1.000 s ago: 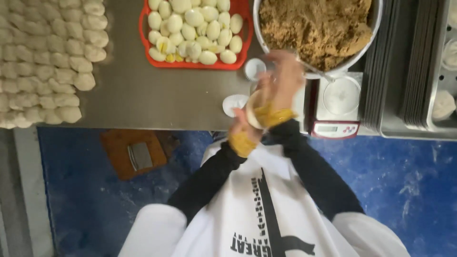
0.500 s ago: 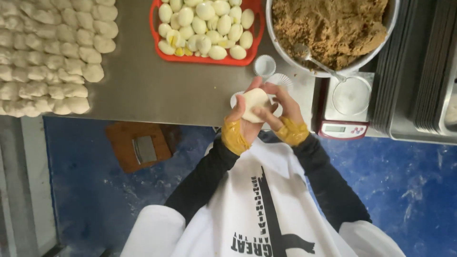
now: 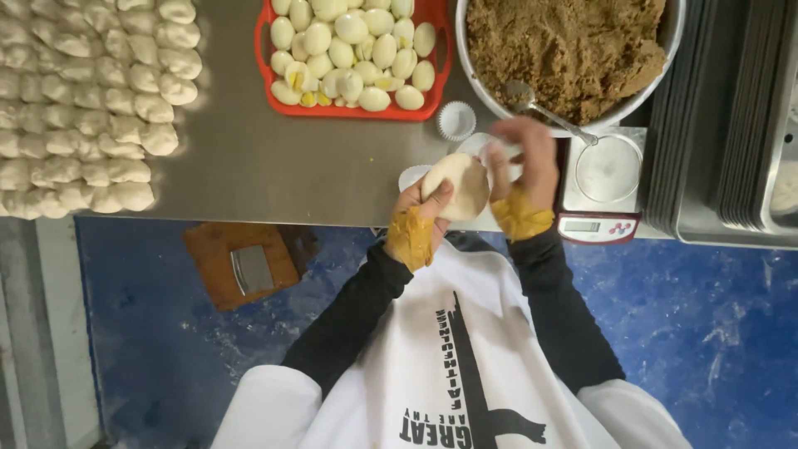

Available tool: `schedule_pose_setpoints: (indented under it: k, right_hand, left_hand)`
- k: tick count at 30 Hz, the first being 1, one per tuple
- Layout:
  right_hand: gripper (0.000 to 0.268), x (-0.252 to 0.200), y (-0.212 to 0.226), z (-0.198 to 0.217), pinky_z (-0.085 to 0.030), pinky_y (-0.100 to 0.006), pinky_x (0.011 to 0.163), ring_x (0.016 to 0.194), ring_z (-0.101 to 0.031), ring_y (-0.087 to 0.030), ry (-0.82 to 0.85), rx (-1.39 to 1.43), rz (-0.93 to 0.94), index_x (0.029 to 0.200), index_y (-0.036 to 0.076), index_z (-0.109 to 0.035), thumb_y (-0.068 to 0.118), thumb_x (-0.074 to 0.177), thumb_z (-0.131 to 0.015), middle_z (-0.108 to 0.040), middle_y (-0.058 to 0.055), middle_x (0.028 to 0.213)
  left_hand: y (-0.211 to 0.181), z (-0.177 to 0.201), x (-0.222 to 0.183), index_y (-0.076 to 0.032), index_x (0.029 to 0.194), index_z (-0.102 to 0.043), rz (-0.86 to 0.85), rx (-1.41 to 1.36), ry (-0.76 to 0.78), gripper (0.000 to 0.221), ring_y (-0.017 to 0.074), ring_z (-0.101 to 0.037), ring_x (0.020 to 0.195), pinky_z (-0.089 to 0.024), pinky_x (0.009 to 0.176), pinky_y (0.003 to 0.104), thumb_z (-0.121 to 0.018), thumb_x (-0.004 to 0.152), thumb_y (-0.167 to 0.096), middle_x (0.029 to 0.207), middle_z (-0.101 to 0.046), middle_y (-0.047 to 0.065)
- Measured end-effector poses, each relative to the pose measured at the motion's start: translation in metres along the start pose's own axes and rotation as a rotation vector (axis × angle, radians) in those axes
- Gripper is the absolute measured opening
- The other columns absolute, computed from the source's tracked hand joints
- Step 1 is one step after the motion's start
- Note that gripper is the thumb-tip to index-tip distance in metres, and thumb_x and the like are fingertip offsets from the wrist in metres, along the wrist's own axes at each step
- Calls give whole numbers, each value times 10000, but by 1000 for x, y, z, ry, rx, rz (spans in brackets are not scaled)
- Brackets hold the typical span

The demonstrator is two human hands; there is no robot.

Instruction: The recorder prepares stuffed buns by flattening dough, adding meat filling with a spoon, adding a hard-boiled egg, and sealing the bun before placing it in a liner.

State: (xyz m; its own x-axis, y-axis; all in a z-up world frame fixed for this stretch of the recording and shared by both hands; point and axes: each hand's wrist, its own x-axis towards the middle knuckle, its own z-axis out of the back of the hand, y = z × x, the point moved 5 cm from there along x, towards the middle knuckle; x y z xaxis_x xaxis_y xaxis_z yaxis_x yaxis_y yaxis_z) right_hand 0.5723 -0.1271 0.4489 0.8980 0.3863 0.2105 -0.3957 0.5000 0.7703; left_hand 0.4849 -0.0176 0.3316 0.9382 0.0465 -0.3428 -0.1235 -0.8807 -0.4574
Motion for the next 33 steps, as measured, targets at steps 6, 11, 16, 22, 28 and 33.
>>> schedule_pose_setpoints:
  k: [6, 11, 16, 22, 28, 33]
  right_hand:
    - [157, 8, 6, -16, -501, -431, 929, 1100, -605, -324, -203, -145, 237, 1121, 56, -657, 198, 1105, -592, -650, -124, 1153]
    - [225, 14, -29, -30, -493, -404, 815, 907, -622, -316, -144, 6, 25, 1022, 48, -671, 208, 1115, -543, -654, -131, 979]
    - [290, 20, -11, -15, -451, -449, 947, 1058, -613, -329, -166, 8, 109, 1117, 43, -649, 297, 1113, -510, -663, -120, 1113]
    - [367, 4, -2, -49, -360, -496, 1017, 1196, -572, -359, -295, -269, 146, 1122, 85, -662, 360, 1110, -418, -655, -95, 1206]
    - [398, 13, -53, -19, -465, -435, 1004, 1103, -591, -315, -195, 209, -115, 1173, 38, -613, 319, 1157, -332, -605, -121, 1158]
    - [373, 22, -22, -15, -440, -448, 1013, 1089, -590, -349, -259, -34, 121, 1082, 33, -631, 274, 1159, -358, -643, -145, 1097]
  left_hand:
    - [54, 45, -5, 71, 1373, -560, -66, -32, 22, 290, 175, -600, 1092, -467, 900, 309, -654, 1169, -113, 1183, -621, 85]
    - [15, -2, -17, 38, 1430, -517, -55, -30, 4, 473, 206, -590, 1310, -455, 1140, 358, -605, 1050, -229, 1392, -617, 105]
    - [22, 12, -10, 36, 1481, -455, -11, -41, 19, 529, 234, -543, 1342, -427, 1172, 404, -574, 1073, -278, 1449, -555, 118]
    - [10, -20, -5, -10, 1531, -445, -76, 180, -11, 626, 191, -473, 1398, -361, 1186, 352, -372, 1115, -473, 1509, -511, 93]
    - [5, -16, 7, 38, 1499, -441, 50, -264, 131, 631, 233, -483, 1436, -332, 1245, 394, -409, 1097, -447, 1530, -522, 128]
    - [20, 0, 11, 43, 1523, -440, 65, -210, 108, 588, 238, -487, 1427, -348, 1245, 398, -457, 1131, -394, 1523, -523, 130]
